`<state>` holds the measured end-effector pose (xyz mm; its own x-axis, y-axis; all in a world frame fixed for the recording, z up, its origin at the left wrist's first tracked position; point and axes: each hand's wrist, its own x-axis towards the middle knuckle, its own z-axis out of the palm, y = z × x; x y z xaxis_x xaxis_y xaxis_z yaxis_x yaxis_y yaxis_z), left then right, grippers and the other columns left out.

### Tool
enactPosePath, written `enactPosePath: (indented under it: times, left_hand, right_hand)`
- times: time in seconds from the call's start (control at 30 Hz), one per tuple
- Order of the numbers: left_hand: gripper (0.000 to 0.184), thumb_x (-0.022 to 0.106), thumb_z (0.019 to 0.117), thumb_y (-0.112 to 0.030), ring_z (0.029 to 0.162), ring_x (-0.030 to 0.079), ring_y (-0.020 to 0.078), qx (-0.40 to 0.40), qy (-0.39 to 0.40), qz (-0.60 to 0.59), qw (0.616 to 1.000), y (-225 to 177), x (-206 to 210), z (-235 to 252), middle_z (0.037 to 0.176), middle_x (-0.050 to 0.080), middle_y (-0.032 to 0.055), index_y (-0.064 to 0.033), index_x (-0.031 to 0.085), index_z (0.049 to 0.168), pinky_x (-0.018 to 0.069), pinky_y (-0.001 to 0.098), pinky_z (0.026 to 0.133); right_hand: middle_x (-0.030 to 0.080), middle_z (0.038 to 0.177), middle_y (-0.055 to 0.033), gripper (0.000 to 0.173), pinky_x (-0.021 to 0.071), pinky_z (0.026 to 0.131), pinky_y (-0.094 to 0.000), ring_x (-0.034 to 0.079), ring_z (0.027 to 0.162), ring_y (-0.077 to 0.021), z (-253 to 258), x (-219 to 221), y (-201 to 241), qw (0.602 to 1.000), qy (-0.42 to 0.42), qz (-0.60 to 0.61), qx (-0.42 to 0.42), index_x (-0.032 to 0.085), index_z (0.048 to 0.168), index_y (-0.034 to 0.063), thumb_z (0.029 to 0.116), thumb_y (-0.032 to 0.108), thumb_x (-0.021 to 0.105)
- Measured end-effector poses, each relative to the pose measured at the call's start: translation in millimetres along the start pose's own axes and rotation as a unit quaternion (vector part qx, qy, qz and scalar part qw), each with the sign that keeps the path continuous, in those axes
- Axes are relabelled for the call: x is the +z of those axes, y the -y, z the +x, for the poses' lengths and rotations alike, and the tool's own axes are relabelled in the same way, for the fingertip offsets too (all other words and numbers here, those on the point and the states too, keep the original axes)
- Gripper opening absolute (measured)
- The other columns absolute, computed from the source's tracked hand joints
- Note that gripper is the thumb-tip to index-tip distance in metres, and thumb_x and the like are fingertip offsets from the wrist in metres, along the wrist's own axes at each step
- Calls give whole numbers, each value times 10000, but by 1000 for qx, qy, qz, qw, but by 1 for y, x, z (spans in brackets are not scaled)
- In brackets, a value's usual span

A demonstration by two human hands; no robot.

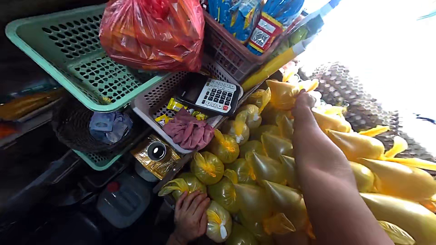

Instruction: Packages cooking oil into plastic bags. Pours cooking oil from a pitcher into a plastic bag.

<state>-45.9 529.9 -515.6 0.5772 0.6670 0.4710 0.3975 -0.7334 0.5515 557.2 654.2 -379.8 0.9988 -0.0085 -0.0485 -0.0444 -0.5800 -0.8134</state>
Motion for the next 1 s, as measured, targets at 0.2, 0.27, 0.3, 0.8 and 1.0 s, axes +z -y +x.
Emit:
enactPosePath:
  times: [0.2, 0.27, 0.3, 0.8, 1.0]
  left_hand:
    - [368, 419, 972, -332, 1260, 579, 133, 9, -7, 1, 1000, 0, 2, 4, 1210, 713, -100, -300, 753, 1122, 302, 468, 1198]
    - [364, 425, 975, -332, 1262, 577, 145, 10, -1, 4, 1000, 0, 3, 4, 1199, 714, -96, -303, 760, 1117, 294, 482, 1201]
    - [361, 428, 973, -334, 1264, 576, 152, 9, 7, 8, 1000, 0, 2, 5, 1195, 714, -94, -303, 763, 1105, 291, 490, 1201]
    - [336, 444, 1003, -255, 1250, 589, 257, 99, 59, 84, 990, -3, -14, 13, 1199, 716, 12, -221, 765, 1096, 348, 534, 1138]
    - [349, 429, 1018, -262, 1252, 598, 251, 84, 86, 108, 987, 1, -16, 14, 1216, 722, 4, -252, 770, 1089, 357, 529, 1127]
  right_hand:
    - [591, 1323, -290, 564, 464, 955, -715, 573, 1233, -457, -36, -58, 56, 964, 146, -212, -67, 615, 1321, 18, 930, 421, 665]
    - [609, 1305, -288, 615, 448, 998, -713, 581, 1227, -455, -39, -98, 81, 945, 181, -229, -149, 597, 1340, 16, 902, 428, 723]
    - [617, 1317, -261, 612, 451, 1025, -688, 588, 1237, -425, -47, -125, 97, 937, 192, -224, -187, 588, 1363, 37, 922, 444, 707]
    - [759, 1047, -51, 269, 610, 897, -376, 727, 961, -128, -269, -540, -158, 953, -182, -3, -243, 741, 1110, 72, 1044, 251, 552]
    - [624, 1423, -91, 569, 435, 969, -722, 494, 1364, -430, -187, -596, -298, 951, -161, -263, 5, 615, 1414, 191, 852, 118, 673]
